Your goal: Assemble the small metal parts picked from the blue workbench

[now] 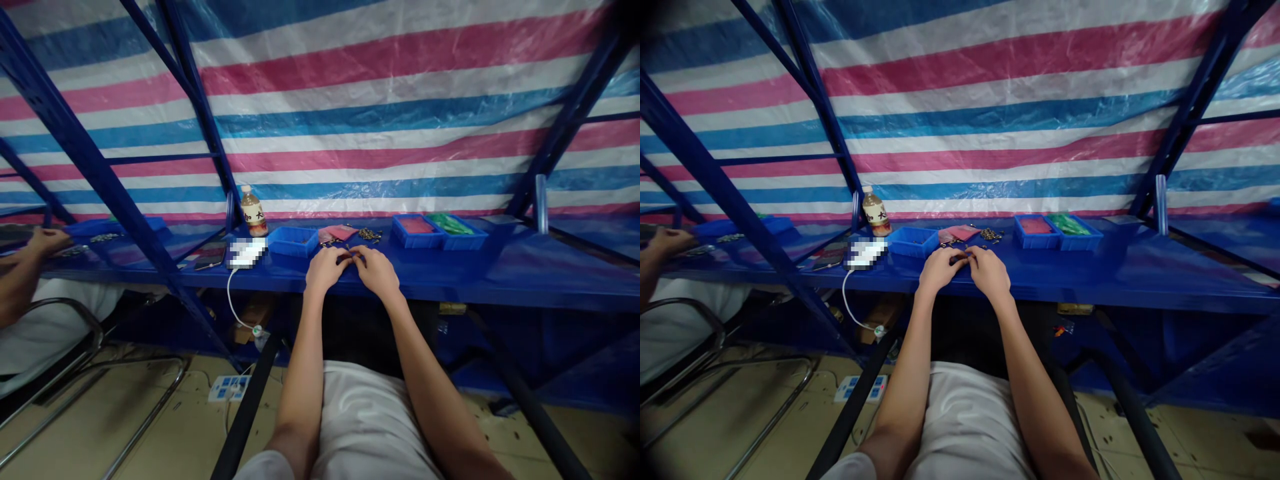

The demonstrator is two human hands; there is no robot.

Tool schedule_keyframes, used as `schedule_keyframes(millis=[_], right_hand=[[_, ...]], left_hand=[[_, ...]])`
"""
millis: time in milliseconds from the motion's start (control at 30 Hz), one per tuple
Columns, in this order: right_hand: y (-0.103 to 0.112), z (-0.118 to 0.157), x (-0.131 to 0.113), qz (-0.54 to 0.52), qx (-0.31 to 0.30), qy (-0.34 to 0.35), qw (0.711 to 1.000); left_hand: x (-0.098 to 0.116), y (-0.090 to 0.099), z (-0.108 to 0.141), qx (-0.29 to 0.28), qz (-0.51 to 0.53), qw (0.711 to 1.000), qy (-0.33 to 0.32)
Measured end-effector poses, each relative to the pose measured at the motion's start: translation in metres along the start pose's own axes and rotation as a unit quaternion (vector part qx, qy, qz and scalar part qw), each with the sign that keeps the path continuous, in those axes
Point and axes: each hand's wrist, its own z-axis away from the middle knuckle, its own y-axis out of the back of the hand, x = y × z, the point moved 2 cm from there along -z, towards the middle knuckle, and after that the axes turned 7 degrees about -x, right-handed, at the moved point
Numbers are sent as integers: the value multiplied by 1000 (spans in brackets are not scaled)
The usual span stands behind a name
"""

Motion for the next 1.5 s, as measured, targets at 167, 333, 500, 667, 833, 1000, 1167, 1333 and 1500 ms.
schedule_keyframes(millis=[167, 333, 500, 667, 833, 1000, 1167, 1333, 1500], right_hand=[[-1, -1, 1, 0, 0, 3, 1000], [-1, -1, 1, 4, 1, 7, 1000], [-2, -1, 2, 14, 4, 3, 1000], [-3, -2, 2, 19, 15, 12, 1000], [-2, -3, 2, 27, 17, 11, 999], [-3, -4, 2, 27, 13, 5, 1000], [-2, -4, 3, 23, 15, 3, 1000], [-2, -3, 3, 19, 15, 3, 1000], [-2, -3, 3, 17, 16, 8, 1000]], left_hand=[[0, -1, 0, 2, 0, 1000, 1], [0, 0, 0, 2, -2, 1000, 2], [2, 1, 0, 6, 3, 1000, 12], [1, 1, 1, 14, 29, 999, 27], [-1, 0, 1, 30, 60, 997, 26], [-5, 3, 2, 89, 64, 992, 53], [-18, 17, 5, 210, 11, 973, 99], [-40, 29, 4, 251, -47, 954, 156], [-48, 27, 1, 227, -20, 955, 191]])
